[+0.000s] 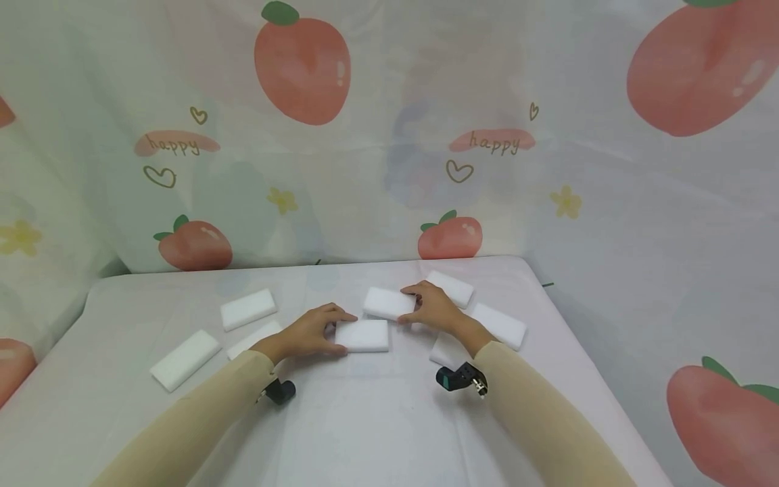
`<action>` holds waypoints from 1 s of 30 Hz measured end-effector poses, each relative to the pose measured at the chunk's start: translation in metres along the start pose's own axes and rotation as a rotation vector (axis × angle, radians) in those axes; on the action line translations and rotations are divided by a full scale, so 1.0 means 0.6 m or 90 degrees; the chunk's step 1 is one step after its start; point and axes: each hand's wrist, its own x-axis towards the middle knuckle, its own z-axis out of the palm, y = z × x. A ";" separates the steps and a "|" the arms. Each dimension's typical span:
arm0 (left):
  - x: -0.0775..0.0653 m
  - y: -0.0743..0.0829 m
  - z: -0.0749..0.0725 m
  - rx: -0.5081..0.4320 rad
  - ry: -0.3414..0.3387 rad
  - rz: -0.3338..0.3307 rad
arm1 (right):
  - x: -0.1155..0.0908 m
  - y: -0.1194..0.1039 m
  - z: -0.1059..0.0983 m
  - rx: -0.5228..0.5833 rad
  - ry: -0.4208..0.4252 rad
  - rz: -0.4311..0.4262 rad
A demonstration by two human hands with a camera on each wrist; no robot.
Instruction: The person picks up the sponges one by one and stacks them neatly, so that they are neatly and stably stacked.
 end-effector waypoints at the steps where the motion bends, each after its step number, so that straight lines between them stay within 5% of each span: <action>1: 0.001 -0.001 0.001 0.000 0.001 0.000 | -0.001 -0.002 -0.001 0.001 -0.002 0.000; 30: -0.005 -0.001 -0.001 -0.023 0.008 -0.019 | -0.021 -0.050 -0.017 0.005 -0.030 -0.051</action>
